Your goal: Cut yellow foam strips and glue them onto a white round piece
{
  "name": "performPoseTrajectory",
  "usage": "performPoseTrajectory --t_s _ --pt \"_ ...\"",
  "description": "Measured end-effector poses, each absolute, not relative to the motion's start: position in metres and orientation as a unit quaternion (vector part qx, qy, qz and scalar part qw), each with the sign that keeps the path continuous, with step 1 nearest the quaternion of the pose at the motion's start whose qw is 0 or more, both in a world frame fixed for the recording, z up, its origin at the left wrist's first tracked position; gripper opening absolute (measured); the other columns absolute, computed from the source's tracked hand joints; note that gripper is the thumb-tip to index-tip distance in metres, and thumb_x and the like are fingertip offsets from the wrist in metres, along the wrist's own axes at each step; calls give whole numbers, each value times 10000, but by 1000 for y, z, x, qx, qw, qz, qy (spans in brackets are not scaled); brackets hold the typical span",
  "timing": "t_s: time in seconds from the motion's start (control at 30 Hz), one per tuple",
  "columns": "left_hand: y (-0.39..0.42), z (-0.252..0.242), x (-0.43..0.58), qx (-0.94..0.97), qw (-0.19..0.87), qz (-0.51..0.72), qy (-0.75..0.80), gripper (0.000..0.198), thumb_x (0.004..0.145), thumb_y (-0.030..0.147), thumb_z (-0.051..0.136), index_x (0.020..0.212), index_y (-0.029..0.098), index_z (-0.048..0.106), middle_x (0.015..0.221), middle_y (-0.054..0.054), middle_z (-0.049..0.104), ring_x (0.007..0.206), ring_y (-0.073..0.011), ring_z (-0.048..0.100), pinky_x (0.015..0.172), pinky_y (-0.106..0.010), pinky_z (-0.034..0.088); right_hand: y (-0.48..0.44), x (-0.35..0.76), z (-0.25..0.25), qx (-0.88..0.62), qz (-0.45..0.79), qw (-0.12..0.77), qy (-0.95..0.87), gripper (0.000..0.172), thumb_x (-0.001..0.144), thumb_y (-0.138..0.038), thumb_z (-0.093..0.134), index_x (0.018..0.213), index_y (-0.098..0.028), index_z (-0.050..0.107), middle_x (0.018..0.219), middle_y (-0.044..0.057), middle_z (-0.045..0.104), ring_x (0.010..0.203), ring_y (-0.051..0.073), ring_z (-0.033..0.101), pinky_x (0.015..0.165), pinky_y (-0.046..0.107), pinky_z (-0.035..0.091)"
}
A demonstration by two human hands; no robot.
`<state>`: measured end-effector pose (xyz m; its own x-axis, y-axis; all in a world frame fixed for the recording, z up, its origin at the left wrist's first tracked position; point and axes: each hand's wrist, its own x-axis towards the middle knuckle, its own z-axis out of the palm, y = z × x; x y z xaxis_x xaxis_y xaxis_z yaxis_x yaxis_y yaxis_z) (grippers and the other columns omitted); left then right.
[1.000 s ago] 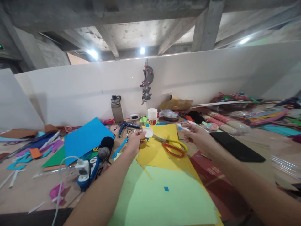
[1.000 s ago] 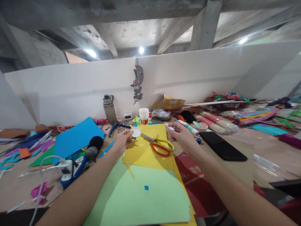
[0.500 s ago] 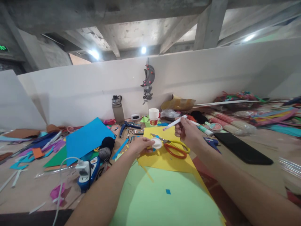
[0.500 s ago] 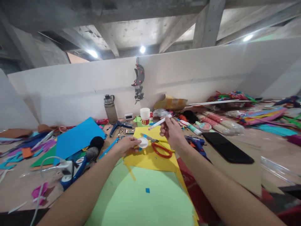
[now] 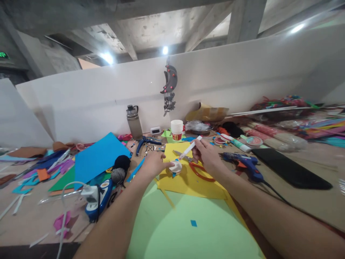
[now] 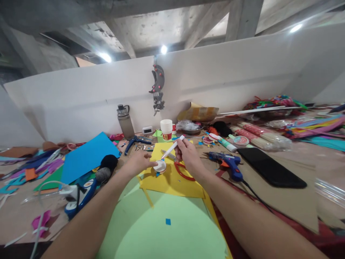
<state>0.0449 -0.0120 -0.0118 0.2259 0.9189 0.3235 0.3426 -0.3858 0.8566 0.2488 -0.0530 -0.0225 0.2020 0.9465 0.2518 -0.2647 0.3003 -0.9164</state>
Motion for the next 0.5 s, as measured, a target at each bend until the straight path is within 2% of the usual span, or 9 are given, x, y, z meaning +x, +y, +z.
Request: performPoseTrajectory --t_s 0.07,0.13,0.2,0.33,0.5 --pt "-16 -5 48 742 280 441 420 296 402 345 873 606 225 695 671 -57 667 741 -247 614 624 -275 419 -57 246 -20 -383 449 670 -449 346 769 -523 629 749 -205 495 526 -87 456 391 55 387 349 175 366" --pt "-23 1 54 777 290 406 384 283 539 397 815 743 215 740 804 -83 710 760 -240 624 641 -280 427 -62 243 -16 -381 452 664 -458 342 777 -524 620 753 -207 494 525 -89 450 384 54 390 350 174 365" --pt "-30 6 59 811 329 334 351 263 641 413 746 813 215 751 800 -65 721 701 -209 623 625 -272 422 -67 239 -11 -382 453 654 -471 338 788 -529 604 773 -209 496 535 -90 451 381 53 404 354 174 368" --pt "-40 13 65 817 350 260 378 277 760 433 607 736 185 728 695 -26 705 630 -157 594 597 -245 388 -75 230 -7 -388 439 658 -473 349 783 -532 611 756 -207 486 539 -89 459 373 48 419 352 167 357" --pt "-42 25 62 824 333 206 410 344 796 456 536 782 164 717 726 -32 719 677 -155 619 639 -244 411 -70 232 -11 -370 445 715 -392 358 749 -520 651 715 -210 475 519 -91 447 353 45 364 319 173 328"
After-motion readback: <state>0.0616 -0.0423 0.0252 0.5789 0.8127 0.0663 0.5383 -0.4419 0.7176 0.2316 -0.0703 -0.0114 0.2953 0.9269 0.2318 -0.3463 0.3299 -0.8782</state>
